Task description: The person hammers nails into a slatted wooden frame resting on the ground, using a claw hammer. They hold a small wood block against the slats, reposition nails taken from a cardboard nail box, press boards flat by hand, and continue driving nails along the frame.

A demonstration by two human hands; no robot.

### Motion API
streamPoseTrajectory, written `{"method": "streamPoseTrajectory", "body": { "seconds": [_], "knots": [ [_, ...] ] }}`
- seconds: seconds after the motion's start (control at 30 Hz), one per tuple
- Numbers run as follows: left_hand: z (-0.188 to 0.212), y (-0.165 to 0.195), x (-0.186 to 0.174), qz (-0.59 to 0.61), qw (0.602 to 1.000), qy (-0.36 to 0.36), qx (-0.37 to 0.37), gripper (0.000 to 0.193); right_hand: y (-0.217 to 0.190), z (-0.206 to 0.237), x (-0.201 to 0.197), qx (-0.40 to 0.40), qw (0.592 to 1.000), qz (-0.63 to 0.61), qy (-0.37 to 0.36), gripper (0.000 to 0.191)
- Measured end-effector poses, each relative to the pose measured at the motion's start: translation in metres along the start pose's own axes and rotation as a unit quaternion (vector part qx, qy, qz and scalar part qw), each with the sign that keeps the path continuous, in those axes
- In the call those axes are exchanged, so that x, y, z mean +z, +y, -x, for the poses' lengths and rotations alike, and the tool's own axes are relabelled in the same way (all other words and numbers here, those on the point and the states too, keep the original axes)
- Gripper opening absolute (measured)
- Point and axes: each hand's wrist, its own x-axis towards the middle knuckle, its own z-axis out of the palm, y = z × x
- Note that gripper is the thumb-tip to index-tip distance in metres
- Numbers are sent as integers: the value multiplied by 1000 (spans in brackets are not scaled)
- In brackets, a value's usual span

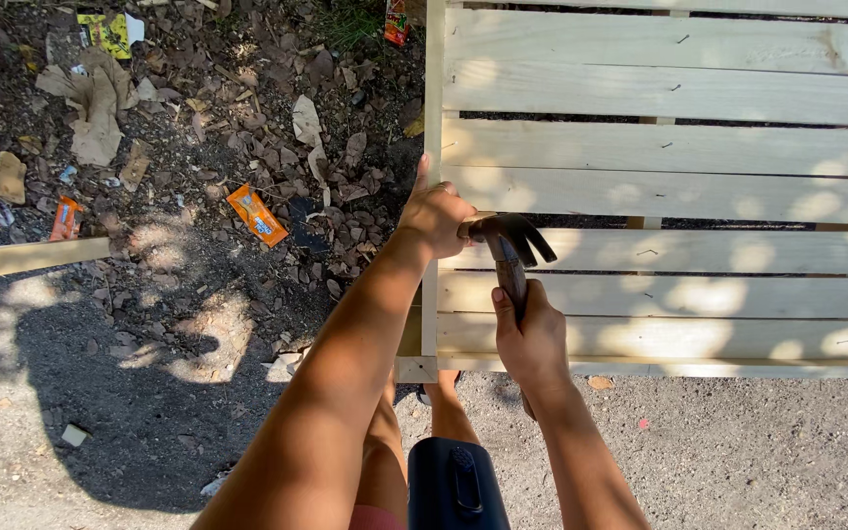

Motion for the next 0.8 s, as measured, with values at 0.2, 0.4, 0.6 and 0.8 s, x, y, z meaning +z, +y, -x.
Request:
{"method": "streamPoseTrajectory", "body": {
  "seconds": [0.2, 0.4, 0.6, 0.8],
  "knots": [
    [-5, -3, 1, -1, 999, 25, 26, 35, 14, 3, 5, -12, 998, -51, 35, 32],
    [-6, 2, 7, -65, 996, -53, 22, 44, 39, 27, 12, 28, 998, -48, 34, 30],
    [-4, 1, 4, -66, 995, -69, 26, 46, 82, 49, 21, -151, 987, 41, 34, 28],
    [-4, 2, 0, -52, 996, -67, 29, 43, 113, 7, 22, -274, 943, 172, -77, 25]
  ]
}}
